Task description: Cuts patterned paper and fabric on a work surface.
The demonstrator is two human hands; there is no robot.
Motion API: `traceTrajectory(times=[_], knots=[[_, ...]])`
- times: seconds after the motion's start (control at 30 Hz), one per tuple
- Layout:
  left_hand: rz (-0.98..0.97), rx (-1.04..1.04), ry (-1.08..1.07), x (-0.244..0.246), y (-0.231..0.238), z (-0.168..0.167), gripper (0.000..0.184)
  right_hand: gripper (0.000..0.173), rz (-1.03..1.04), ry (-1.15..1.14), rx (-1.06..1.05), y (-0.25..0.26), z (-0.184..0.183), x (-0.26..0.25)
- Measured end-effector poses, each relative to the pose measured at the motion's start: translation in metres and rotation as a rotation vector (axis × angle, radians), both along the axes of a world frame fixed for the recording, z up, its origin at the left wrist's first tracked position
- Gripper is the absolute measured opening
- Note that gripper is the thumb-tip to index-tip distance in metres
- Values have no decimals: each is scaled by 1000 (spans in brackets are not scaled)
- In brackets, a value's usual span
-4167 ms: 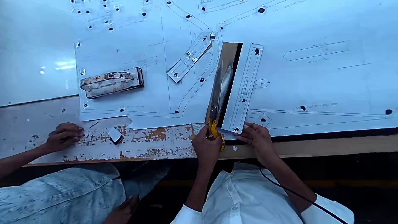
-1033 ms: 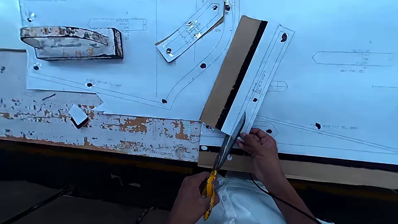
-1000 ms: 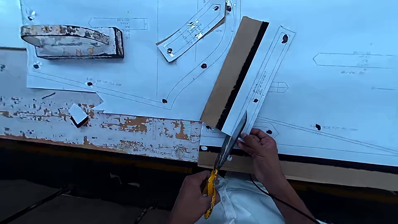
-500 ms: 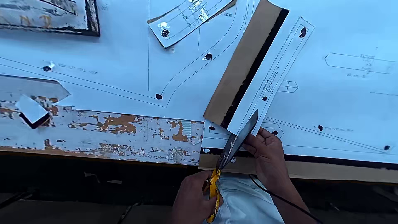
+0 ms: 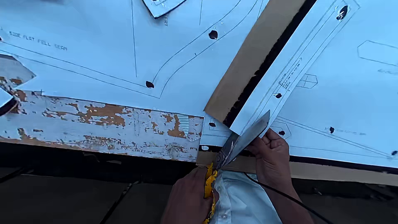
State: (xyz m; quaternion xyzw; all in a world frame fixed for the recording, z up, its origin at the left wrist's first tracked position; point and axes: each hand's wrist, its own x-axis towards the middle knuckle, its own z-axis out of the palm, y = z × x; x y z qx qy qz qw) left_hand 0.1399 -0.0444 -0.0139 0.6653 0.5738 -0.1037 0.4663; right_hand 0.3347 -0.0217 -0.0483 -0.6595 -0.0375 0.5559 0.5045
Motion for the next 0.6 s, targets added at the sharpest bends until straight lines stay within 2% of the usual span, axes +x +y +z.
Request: traceTrajectory(times=[0.13,0.6], knots=[[-7,-50,-8,3,6,5,36,19,11,31,19,-1,0,3],[42,0,-50,2,-3,-5,33,18,41,68,42,-2,3,6]])
